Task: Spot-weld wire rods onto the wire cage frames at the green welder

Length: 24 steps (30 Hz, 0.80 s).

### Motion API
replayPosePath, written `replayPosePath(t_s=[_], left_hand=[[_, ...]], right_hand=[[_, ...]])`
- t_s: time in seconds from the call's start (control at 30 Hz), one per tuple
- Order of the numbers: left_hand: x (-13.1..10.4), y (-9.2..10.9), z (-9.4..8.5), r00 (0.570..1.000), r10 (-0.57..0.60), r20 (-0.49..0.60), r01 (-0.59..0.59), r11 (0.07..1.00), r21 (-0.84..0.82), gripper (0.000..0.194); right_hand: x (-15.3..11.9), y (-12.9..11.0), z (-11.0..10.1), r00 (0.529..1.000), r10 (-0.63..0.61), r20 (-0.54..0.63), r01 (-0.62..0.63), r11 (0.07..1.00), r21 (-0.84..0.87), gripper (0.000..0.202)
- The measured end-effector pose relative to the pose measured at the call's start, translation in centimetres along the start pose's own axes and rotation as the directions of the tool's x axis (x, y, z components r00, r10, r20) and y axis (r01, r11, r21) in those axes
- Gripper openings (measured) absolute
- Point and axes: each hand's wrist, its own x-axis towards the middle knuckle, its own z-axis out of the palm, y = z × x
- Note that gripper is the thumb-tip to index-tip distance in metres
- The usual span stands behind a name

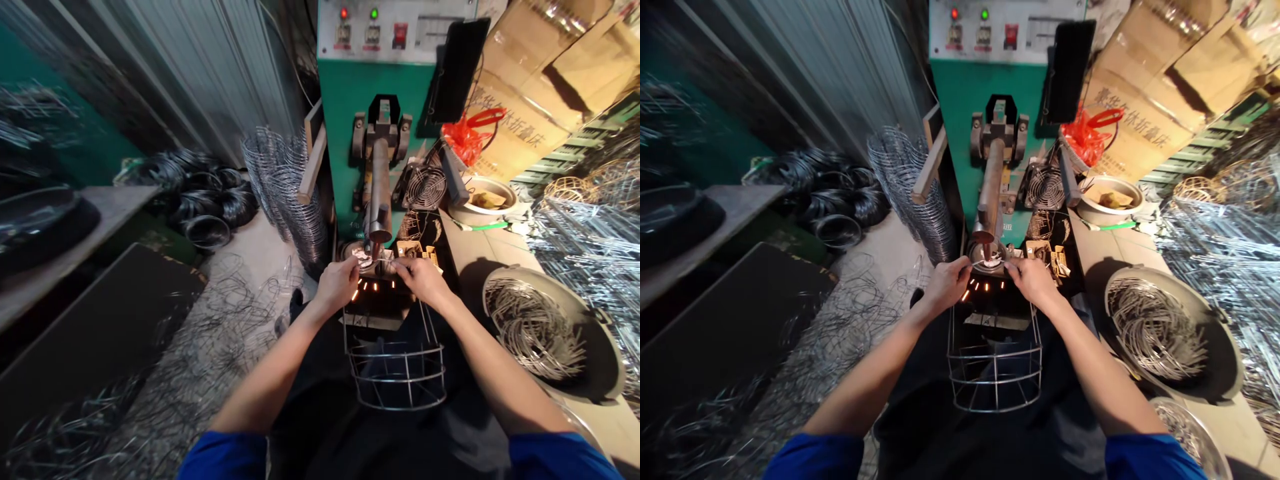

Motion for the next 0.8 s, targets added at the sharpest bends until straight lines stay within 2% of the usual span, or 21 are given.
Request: replayPosePath(t_s=[0.07, 0.17, 0.23, 0.33, 0.4, 0.53, 0.8], left_hand=[[-0.1, -0.3, 0.0, 1.0, -0.008, -0.025, 0.006, 0.998, -0.069, 0.02], [-0.9, -1.0, -0.5, 0.999, -0.047, -0.023, 0.038, 0.957, -0.286, 0.019], [-1.9, -1.7, -0.8, 0.994, -0.088, 0.061, 0.107, 0.854, -0.51, 0.027], [-3.5, -2.8, -0.7, 0.958, -0.13, 0.257, 0.282, 0.597, -0.751, 0.038], [-4.2, -3.1, -0.3, 0.943, -0.158, 0.292, 0.331, 0.509, -0.795, 0.039], [-4.6, -3.1, 0.4, 0.946, -0.2, 0.255, 0.323, 0.511, -0.797, 0.037], [-4.5, -3.2, 0.4, 0.933, -0.2, 0.298, 0.357, 0.448, -0.819, 0.039]], right_hand=[[-0.2, 0.6, -0.1, 0.997, 0.057, 0.051, -0.066, 0.978, 0.199, 0.041], [-1.0, 1.9, -0.5, 0.963, 0.135, 0.231, -0.236, 0.838, 0.492, 0.052], [-1.6, 2.8, -0.7, 0.931, 0.152, 0.331, -0.334, 0.721, 0.608, 0.051], [-2.4, 3.7, -0.4, 0.904, 0.175, 0.389, -0.414, 0.585, 0.698, 0.049], [-2.7, 3.9, 0.1, 0.904, 0.19, 0.383, -0.422, 0.537, 0.731, 0.049], [-2.6, 3.6, 0.8, 0.92, 0.212, 0.329, -0.391, 0.51, 0.766, 0.051], [-2.7, 3.4, 1.3, 0.938, 0.205, 0.279, -0.346, 0.503, 0.792, 0.055]])
